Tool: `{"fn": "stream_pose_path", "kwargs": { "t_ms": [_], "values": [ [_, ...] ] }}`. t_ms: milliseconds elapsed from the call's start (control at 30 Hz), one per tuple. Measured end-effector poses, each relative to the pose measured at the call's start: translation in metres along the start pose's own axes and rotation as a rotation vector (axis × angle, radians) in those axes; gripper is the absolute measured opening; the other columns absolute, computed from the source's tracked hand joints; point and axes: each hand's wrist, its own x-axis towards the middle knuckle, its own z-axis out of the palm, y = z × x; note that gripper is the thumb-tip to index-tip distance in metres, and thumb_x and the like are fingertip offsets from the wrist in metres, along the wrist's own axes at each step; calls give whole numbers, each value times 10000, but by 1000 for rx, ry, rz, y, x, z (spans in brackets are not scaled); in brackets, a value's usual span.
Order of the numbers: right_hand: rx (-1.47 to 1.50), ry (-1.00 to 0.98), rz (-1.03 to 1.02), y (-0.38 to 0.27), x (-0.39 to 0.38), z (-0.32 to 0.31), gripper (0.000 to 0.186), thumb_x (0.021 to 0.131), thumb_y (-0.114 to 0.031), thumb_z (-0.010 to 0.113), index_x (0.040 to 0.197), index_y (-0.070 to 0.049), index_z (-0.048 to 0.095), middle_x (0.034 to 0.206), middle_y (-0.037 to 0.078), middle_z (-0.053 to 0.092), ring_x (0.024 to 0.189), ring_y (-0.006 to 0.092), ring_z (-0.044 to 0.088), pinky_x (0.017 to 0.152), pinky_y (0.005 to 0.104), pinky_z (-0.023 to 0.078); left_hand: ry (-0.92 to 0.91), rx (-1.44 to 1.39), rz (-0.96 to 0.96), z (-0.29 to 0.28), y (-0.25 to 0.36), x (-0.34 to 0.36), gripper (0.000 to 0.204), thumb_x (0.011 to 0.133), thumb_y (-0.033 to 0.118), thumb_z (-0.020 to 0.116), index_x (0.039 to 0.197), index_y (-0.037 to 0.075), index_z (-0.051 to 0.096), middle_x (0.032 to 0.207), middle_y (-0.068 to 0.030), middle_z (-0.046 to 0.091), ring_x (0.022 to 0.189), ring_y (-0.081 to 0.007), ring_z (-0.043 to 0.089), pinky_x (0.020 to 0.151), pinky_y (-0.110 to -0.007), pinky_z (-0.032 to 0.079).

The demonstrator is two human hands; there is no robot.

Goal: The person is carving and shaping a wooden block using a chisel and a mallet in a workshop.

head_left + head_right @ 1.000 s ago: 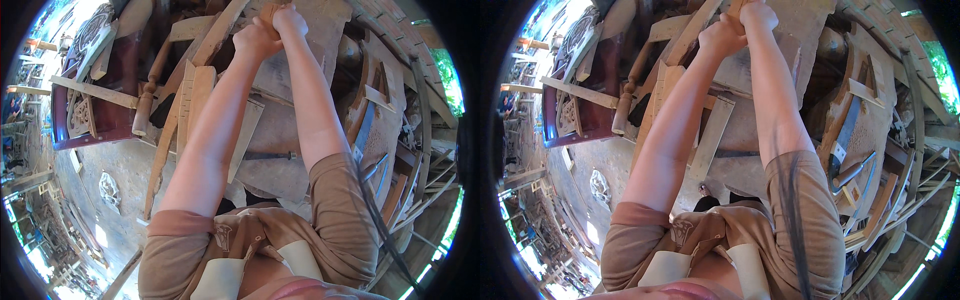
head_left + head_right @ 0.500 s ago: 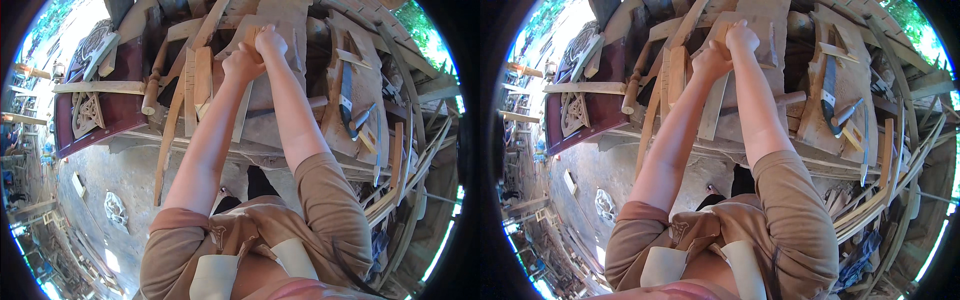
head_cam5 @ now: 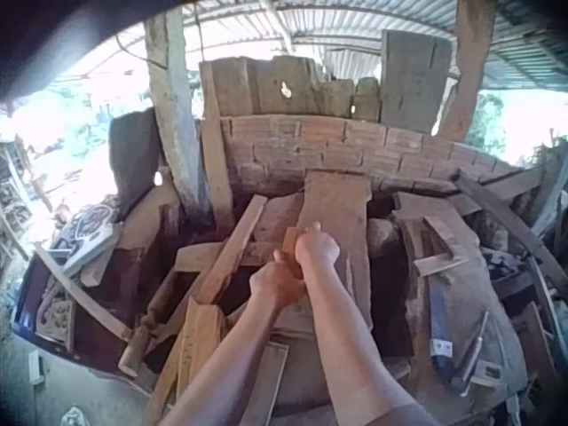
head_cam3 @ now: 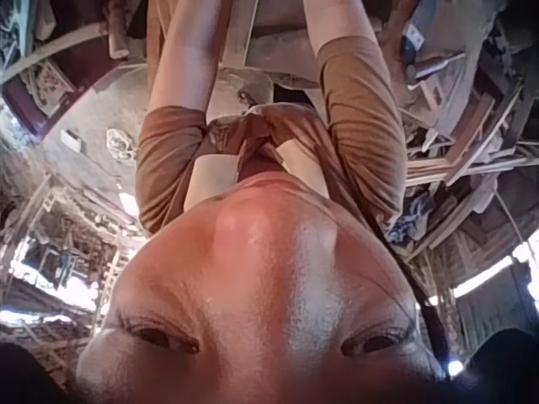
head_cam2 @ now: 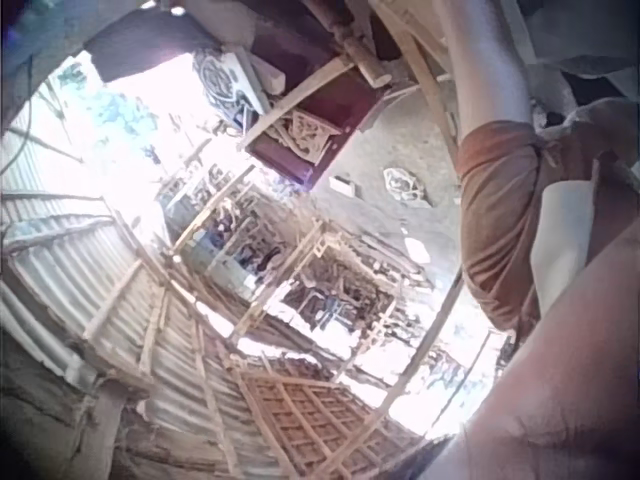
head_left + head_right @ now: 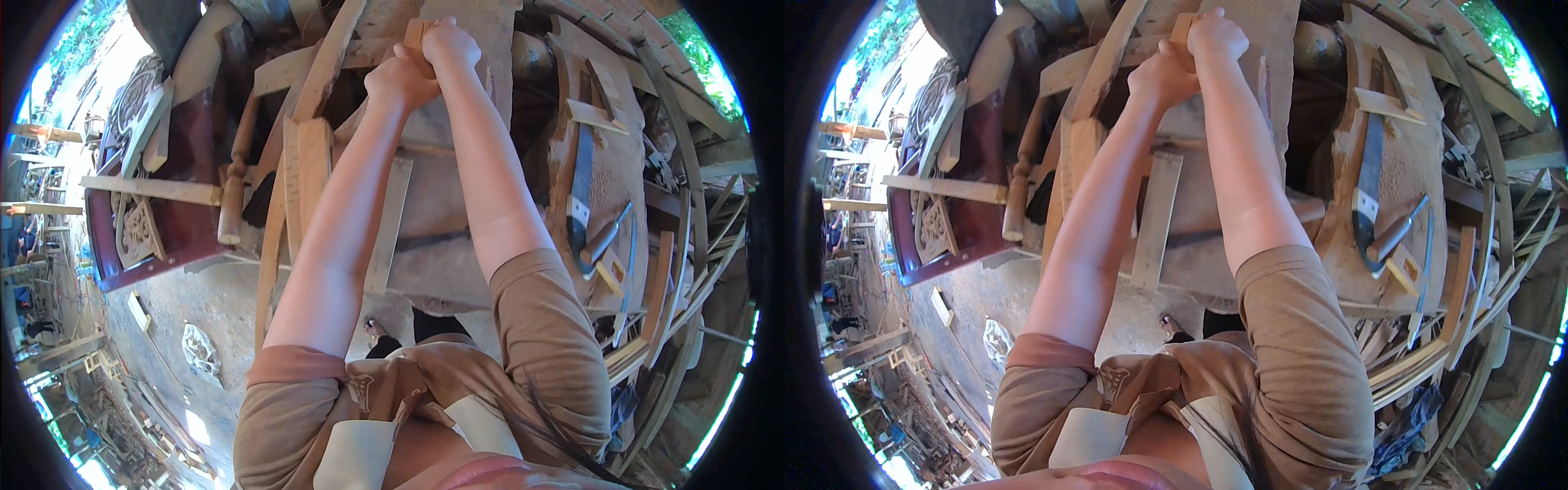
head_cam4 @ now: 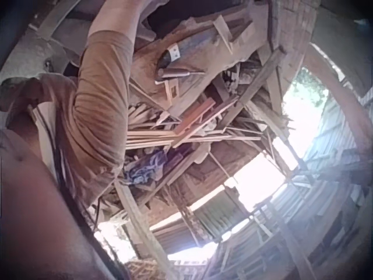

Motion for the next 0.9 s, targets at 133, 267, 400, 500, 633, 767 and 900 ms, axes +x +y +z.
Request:
{"fn": "stream_pose_path", "kwargs": {
  "t_ms": [133, 267, 400, 500, 633, 767, 900],
  "values": [
    [-20, 7, -30, -1, 54, -1, 378, 877, -287, 388, 1173, -53, 416, 1079, 144, 589, 987, 269, 584, 768, 374, 470, -21, 26, -27, -3, 17, 48, 984, 598, 700, 516, 1162, -89, 351, 1030, -208, 596, 980, -306, 582, 800, -368, 459],
    [-125, -53, -72, 2, 75, 3, 398, 874, -287, 384, 1185, -39, 407, 1090, 145, 584, 995, 269, 581, 778, 378, 469, -71, 39, -40, -2, 20, 70, 984, 607, 707, 504, 1161, -90, 343, 1030, -229, 588, 994, -321, 572, 817, -380, 451],
    [-55, -20, -61, 1, 62, -2, 380, 881, -292, 365, 1156, -35, 417, 1093, 151, 582, 1007, 271, 575, 787, 380, 466, -26, -10, -29, -3, 22, 54, 956, 613, 707, 503, 1126, -86, 355, 1006, -235, 593, 980, -334, 574, 808, -386, 453],
    [-13, 21, -31, 6, 38, -3, 367, 894, -308, 343, 1138, -46, 423, 1074, 158, 589, 997, 284, 578, 786, 385, 465, -25, 4, -14, 0, 18, 33, 934, 615, 706, 504, 1098, -81, 365, 981, -236, 599, 963, -330, 580, 793, -381, 459],
    [17, 43, 7, 17, -10, -4, 372, 916, -335, 289, 1119, -57, 428, 1035, 170, 603, 973, 312, 585, 777, 402, 464, -24, -3, 12, 7, 10, -11, 919, 614, 704, 507, 1080, -76, 370, 948, -229, 610, 933, -320, 594, 772, -375, 466],
    [15, 59, 20, 33, -60, -5, 379, 919, -342, 266, 1105, -55, 430, 1026, 180, 604, 974, 328, 581, 789, 421, 458, 9, -32, 63, 11, 5, -62, 885, 612, 694, 519, 1046, -65, 384, 904, -220, 618, 889, -319, 609, 743, -382, 473],
    [13, 51, 30, 41, -91, -5, 390, 920, -338, 245, 1117, -51, 422, 1020, 195, 602, 979, 341, 574, 813, 434, 445, 2, -60, 71, 11, 1, -98, 859, 613, 682, 530, 1025, -60, 398, 883, -218, 621, 871, -323, 613, 725, -387, 477]
  ]
}}
